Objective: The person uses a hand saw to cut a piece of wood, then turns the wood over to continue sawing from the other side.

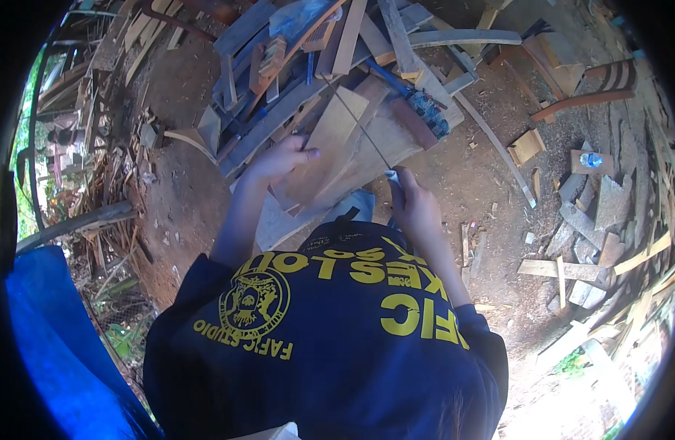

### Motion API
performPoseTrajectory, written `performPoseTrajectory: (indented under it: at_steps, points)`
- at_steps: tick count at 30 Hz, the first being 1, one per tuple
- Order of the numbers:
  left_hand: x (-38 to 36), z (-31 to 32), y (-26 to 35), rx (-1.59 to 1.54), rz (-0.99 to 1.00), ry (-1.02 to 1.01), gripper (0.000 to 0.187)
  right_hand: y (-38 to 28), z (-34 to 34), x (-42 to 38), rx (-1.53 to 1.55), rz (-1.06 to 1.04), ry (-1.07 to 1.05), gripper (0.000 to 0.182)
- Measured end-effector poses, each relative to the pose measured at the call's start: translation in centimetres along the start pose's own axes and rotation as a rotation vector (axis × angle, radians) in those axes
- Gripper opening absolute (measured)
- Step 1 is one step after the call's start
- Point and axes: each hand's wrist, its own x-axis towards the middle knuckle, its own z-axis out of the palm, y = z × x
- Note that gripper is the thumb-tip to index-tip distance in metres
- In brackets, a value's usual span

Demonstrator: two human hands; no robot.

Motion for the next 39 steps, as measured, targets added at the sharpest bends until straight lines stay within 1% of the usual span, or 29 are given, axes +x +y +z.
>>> performPoseTrajectory:
  at_steps: [1,3,4,6,7,8,9,10,12,14,16,18,19,21,22,24,26,28,30,31,32,33,36,39]
  points:
    - [1.1,-0.7,-1.8,0.132,-0.012,0.055,0.038,0.4,0.6,0.0,-0.025,0.013,-0.044,0.020]
    - [3.6,-2.2,-6.1,0.532,-0.066,0.218,0.033,1.3,1.9,-0.1,-0.026,0.052,-0.116,0.021]
    - [4.4,-2.6,-7.6,0.512,-0.080,0.218,0.033,2.1,2.6,-0.1,-0.080,0.067,-0.149,0.020]
    - [5.9,-3.1,-10.5,0.867,-0.216,0.254,0.031,4.1,4.4,-0.2,-0.144,0.090,-0.199,0.019]
    - [6.4,-3.4,-11.5,0.850,-0.225,0.247,0.031,5.5,5.5,-0.2,-0.183,0.079,-0.242,0.021]
    - [7.0,-3.6,-12.5,0.894,-0.260,0.256,0.035,6.9,6.7,-0.1,-0.222,0.067,-0.284,0.023]
    - [7.4,-3.8,-13.5,0.941,-0.296,0.264,0.040,7.8,7.8,0.0,-0.229,0.074,-0.299,0.023]
    - [7.8,-4.0,-14.1,0.927,-0.303,0.256,0.040,8.6,8.9,0.2,-0.189,0.059,-0.324,0.023]
    - [8.5,-4.3,-15.2,0.911,-0.249,0.341,0.043,10.0,11.5,0.6,-0.153,0.054,-0.360,0.023]
    - [8.6,-4.2,-15.1,0.929,-0.255,0.363,0.041,10.6,14.2,0.9,-0.136,0.037,-0.332,0.019]
    - [8.6,-3.4,-15.8,0.950,-0.265,0.388,0.039,10.5,16.4,2.1,-0.149,0.053,-0.368,0.020]
    - [8.6,-2.3,-16.7,0.987,-0.213,0.573,0.039,10.6,18.6,3.2,-0.157,0.071,-0.402,0.021]
    - [8.5,-2.0,-17.2,0.983,-0.224,0.565,0.039,10.7,19.7,3.7,-0.163,0.094,-0.414,0.020]
    - [8.3,-1.7,-18.3,1.023,-0.098,0.665,0.039,10.8,21.7,4.2,-0.165,0.132,-0.434,0.020]
    - [8.4,-1.7,-18.7,1.022,-0.105,0.653,0.039,10.9,22.4,4.5,-0.162,0.123,-0.407,0.020]
    - [8.8,-1.9,-19.3,1.041,-0.003,0.596,0.038,10.8,23.7,4.8,-0.162,0.125,-0.380,0.020]
    - [9.8,-2.0,-19.6,1.044,-0.014,0.548,0.037,10.9,24.4,5.2,-0.155,0.176,-0.340,0.019]
    - [10.4,-1.8,-19.5,1.031,-0.036,0.501,0.036,10.3,24.4,6.1,-0.206,0.219,-0.357,0.019]
    - [10.7,-1.8,-19.6,1.011,-0.027,0.551,0.036,10.6,24.6,6.0,-0.249,0.268,-0.382,0.019]
    - [10.6,-1.8,-19.6,1.005,-0.036,0.539,0.036,11.1,24.9,5.9,-0.210,0.266,-0.351,0.019]
    - [10.7,-2.1,-19.4,1.014,-0.047,0.566,0.037,11.5,25.2,6.0,-0.171,0.255,-0.317,0.019]
    - [10.9,-2.4,-19.3,1.023,-0.060,0.599,0.038,11.2,25.2,6.3,-0.172,0.252,-0.326,0.019]
    - [10.9,-2.9,-19.2,1.040,-0.038,0.575,0.038,11.1,25.1,6.6,-0.130,0.265,-0.350,0.020]
    - [11.2,-2.7,-19.1,1.028,-0.078,0.589,0.040,11.8,25.7,6.4,-0.130,0.218,-0.328,0.019]
